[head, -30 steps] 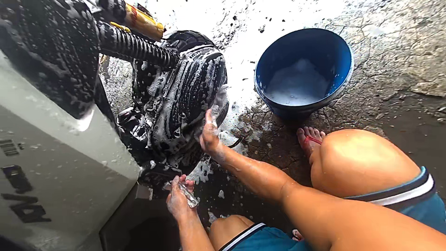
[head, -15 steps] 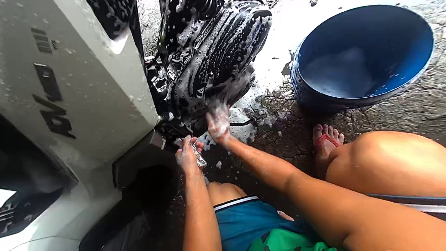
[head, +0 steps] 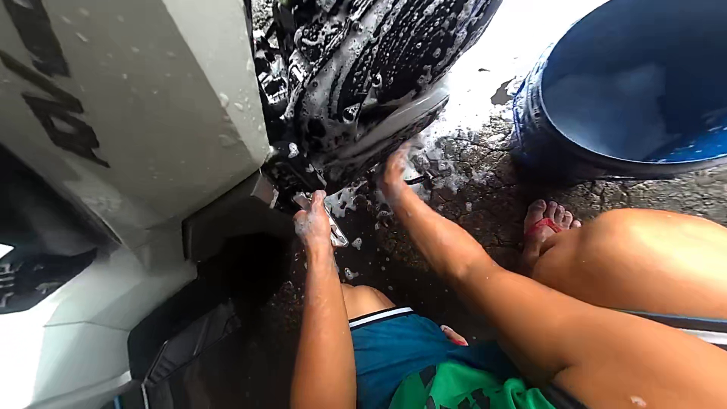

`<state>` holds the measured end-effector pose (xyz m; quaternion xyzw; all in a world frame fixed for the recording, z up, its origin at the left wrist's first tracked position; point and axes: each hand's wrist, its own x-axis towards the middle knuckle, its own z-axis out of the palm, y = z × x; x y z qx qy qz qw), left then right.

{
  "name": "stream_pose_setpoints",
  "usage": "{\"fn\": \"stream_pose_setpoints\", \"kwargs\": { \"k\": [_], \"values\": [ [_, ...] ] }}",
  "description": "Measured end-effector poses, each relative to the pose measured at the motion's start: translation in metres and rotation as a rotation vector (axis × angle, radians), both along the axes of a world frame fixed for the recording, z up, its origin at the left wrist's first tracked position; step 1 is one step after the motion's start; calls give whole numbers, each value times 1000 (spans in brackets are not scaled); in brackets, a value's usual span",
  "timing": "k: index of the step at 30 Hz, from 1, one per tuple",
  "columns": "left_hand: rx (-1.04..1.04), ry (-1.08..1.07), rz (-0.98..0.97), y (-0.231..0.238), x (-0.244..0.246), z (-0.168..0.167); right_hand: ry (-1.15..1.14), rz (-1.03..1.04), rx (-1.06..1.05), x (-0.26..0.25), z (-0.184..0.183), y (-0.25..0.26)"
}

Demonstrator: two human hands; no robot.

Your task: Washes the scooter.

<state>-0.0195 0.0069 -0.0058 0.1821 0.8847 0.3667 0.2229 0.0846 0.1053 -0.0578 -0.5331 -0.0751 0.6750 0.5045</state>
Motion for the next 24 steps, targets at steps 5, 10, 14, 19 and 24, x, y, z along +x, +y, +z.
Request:
{"fn": "stream_pose_setpoints", "kwargs": {
  "k": [5, 10, 14, 19, 24],
  "values": [
    [-9, 26, -27, -2, -5, -4, 131, 238, 75, -80, -79, -69],
    [-45, 52, -48, -3, -2, -1, -24, 426, 61, -75, -82, -68],
    [-38, 98, -98, -5, -3, -1, -189, 526, 410, -78, -57, -81],
    [10, 51, -123, -10, 0, 1, -283, 454, 646, -77, -97, -77],
    [295, -287, -14, -9, 7, 2, -386, 322, 427, -15, -155, -16]
  ]
}}
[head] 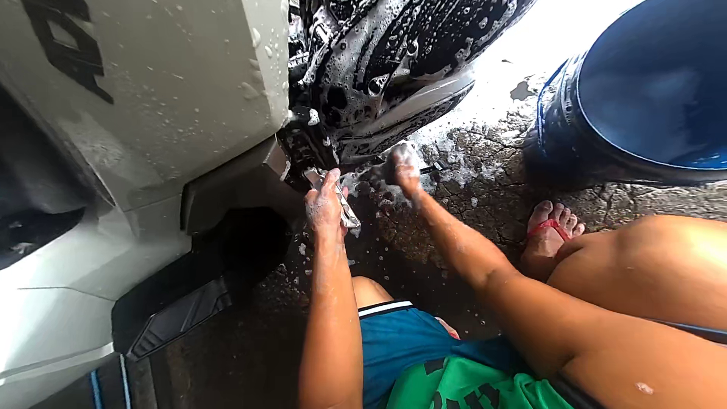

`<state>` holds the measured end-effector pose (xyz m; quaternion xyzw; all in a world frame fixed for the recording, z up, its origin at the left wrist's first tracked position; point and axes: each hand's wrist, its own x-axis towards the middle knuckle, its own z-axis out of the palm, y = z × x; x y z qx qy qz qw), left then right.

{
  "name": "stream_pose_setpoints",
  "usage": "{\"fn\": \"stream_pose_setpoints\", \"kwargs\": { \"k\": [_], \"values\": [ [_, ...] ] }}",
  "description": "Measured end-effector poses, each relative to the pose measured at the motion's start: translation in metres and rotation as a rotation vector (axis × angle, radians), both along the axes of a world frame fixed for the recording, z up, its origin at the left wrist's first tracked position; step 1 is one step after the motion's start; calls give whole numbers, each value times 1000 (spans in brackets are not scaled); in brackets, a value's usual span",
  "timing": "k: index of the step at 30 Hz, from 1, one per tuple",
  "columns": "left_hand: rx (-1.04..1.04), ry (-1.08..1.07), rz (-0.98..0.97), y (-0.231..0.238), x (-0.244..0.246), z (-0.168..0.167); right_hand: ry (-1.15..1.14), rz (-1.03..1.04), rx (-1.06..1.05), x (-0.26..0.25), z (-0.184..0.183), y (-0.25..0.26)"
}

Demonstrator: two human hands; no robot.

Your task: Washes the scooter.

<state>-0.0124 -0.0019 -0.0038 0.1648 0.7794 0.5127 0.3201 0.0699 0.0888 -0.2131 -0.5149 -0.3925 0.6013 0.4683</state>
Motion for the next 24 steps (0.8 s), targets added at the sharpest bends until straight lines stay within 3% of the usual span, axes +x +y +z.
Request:
{"fn": "stream_pose_setpoints", "kwargs": {
  "k": [4, 8, 9, 12, 15, 16, 19, 20, 22, 24],
  "values": [
    [171, -163, 68, 5, 9, 5, -212, 168, 136, 30, -22, 45],
    [213, -163, 86, 5, 11, 3, -627, 844, 144, -12, -55, 67],
    [221, -163, 90, 7, 11, 3, -726, 923, 152, -22, -60, 72],
    [211, -170, 80, 4, 9, 2, -828, 994, 192, -19, -54, 71],
    [220, -175, 64, 4, 9, 3, -933, 990, 358, 20, -83, 68],
    [222, -178, 65, 4, 9, 3, -966, 1041, 364, 36, -83, 72],
    [234, -187, 62, 4, 7, 2, -1111, 1437, 192, 50, -30, 106],
    [235, -187, 68, 5, 5, 2, -1166, 1477, 208, 44, -24, 117],
    [224, -185, 90, 7, 5, 1, -1200, 1360, 274, 28, -24, 119],
    [216, -189, 90, 9, 8, 4, -1022, 1135, 221, 7, -23, 102]
  ]
}}
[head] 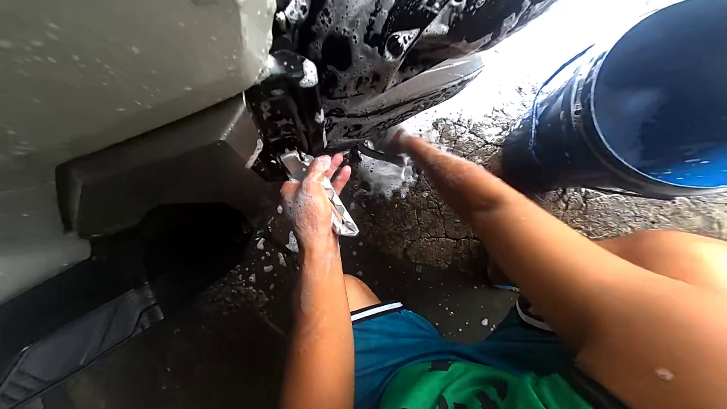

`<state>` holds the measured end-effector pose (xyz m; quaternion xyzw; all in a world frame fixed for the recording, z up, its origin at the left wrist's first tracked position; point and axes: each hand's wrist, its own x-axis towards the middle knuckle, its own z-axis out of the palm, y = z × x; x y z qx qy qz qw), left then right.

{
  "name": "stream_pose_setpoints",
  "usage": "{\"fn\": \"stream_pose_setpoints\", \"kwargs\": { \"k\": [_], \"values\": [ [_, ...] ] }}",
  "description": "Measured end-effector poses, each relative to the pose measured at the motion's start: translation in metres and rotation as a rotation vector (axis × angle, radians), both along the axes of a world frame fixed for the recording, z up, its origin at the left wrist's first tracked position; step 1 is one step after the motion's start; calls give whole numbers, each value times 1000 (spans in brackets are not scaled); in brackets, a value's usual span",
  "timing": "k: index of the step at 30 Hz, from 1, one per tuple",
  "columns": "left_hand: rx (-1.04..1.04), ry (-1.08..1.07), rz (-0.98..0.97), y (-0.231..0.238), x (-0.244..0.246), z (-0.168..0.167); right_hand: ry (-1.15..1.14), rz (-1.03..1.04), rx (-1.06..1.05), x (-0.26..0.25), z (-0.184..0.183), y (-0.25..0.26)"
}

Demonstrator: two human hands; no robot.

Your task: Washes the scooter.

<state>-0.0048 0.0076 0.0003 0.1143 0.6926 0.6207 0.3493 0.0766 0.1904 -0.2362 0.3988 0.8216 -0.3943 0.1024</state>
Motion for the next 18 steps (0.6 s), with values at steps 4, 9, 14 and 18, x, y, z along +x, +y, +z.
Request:
{"fn": "stream_pose_setpoints", "kwargs": {
  "k": [4, 9, 14, 18],
  "values": [
    [-5, 9, -44, -7, -1, -1, 120, -95, 113, -5, -54, -44],
    [17, -18, -37, -5, -1, -1, -110, -2, 95, 75, -26, -17],
    [11, -40, -15, -2, -1, 0, 55, -65, 342, 67, -33, -70],
    [25, -58, -26, -2, -3, 1, 34, -217, 347, 100, -36, -86]
  ]
}}
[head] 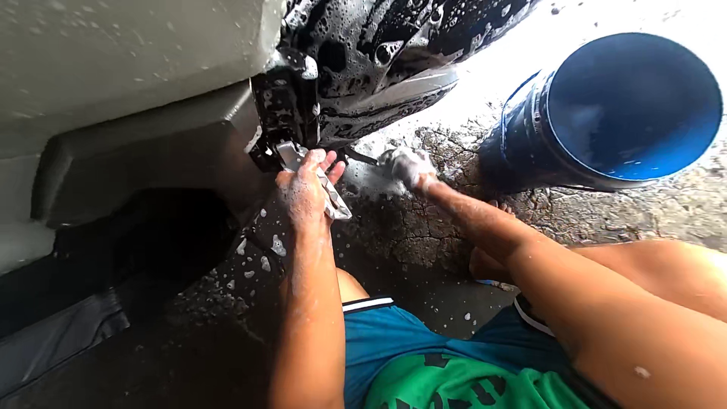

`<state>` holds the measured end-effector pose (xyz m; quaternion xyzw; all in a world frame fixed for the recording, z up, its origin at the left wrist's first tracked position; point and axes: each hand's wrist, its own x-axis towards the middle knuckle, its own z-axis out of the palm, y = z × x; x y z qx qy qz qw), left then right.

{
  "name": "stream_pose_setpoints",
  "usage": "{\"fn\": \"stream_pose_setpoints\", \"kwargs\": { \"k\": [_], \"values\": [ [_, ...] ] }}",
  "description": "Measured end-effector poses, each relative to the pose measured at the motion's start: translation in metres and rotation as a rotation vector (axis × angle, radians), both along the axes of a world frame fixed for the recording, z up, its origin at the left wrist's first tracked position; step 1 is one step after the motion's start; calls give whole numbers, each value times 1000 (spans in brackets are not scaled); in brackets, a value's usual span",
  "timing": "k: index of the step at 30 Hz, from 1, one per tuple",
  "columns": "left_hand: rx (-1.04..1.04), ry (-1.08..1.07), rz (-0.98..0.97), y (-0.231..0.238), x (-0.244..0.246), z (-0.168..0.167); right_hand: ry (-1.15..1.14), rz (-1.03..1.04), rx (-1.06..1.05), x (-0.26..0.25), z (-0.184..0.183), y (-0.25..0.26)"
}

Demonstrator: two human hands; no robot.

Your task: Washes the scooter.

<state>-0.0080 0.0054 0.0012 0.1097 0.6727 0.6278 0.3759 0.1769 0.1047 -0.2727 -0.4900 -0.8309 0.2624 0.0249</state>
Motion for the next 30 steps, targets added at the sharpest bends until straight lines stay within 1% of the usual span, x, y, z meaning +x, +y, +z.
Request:
{"fn": "stream_pose_setpoints", "kwargs": {
  "k": [3, 5, 6, 7, 8, 9, 11, 12, 13, 14, 15, 16, 18, 19, 20, 21, 22, 24, 25, 26, 27, 28, 29, 30],
  "values": [
    [12, 4, -2, -1, 2, -3, -91, -341, -172, 34, 18, 33],
    [19, 7, 4, -1, 3, -3, -22, -512, -217, 42, 16, 26],
    [21, 7, 12, 0, 3, -2, 50, -574, -226, 33, 11, 12],
    [19, 10, 15, -1, 3, -2, 107, -599, -236, 17, 7, -9],
    [17, 10, 9, -2, 2, -3, 167, -573, -264, -1, 5, -36],
    [17, 5, -2, -3, 2, -4, 237, -509, -291, -19, 4, -62],
    [11, -5, -43, -6, 1, -5, 419, -417, -312, -51, -1, -86],
    [21, -7, -46, -6, 0, -6, 568, -441, -308, -61, -6, -88],
    [39, -5, -26, -4, -1, -7, 704, -531, -301, -65, -9, -83],
    [48, -5, -11, -3, -1, -7, 770, -641, -261, -61, -12, -70],
    [50, -8, -2, -3, -1, -7, 759, -752, -231, -47, -11, -52],
    [46, -10, 0, -3, 0, -7, 670, -807, -193, -25, -8, -32],
    [41, -10, 5, -1, 2, -4, 454, -845, -119, 23, -8, 3],
    [45, -13, 10, 0, 2, -4, 405, -906, -100, 34, -11, 11],
    [51, -12, 13, 0, 2, -5, 414, -967, -86, 34, -14, 9],
    [62, -14, 4, -2, 2, -6, 425, -964, -79, 26, -22, -1],
    [77, -16, -21, -5, 2, -7, 428, -920, -99, 9, -30, -16],
    [90, -14, -31, -6, 2, -7, 446, -825, -176, -42, -38, -44],
    [87, -10, -29, -6, 2, -7, 454, -808, -244, -68, -38, -53],
    [79, -5, -34, -7, 2, -7, 516, -814, -370, -91, -31, -58],
    [70, 0, -34, -7, 2, -7, 660, -873, -508, -108, -25, -58],
    [62, 2, -35, -7, 2, -7, 793, -939, -595, -120, -22, -54],
    [60, -3, -33, -7, 1, -7, 924, -1036, -633, -126, -18, -47],
    [56, -7, -25, -6, 1, -7, 1007, -1098, -614, -121, -8, -38]
  ]
}}
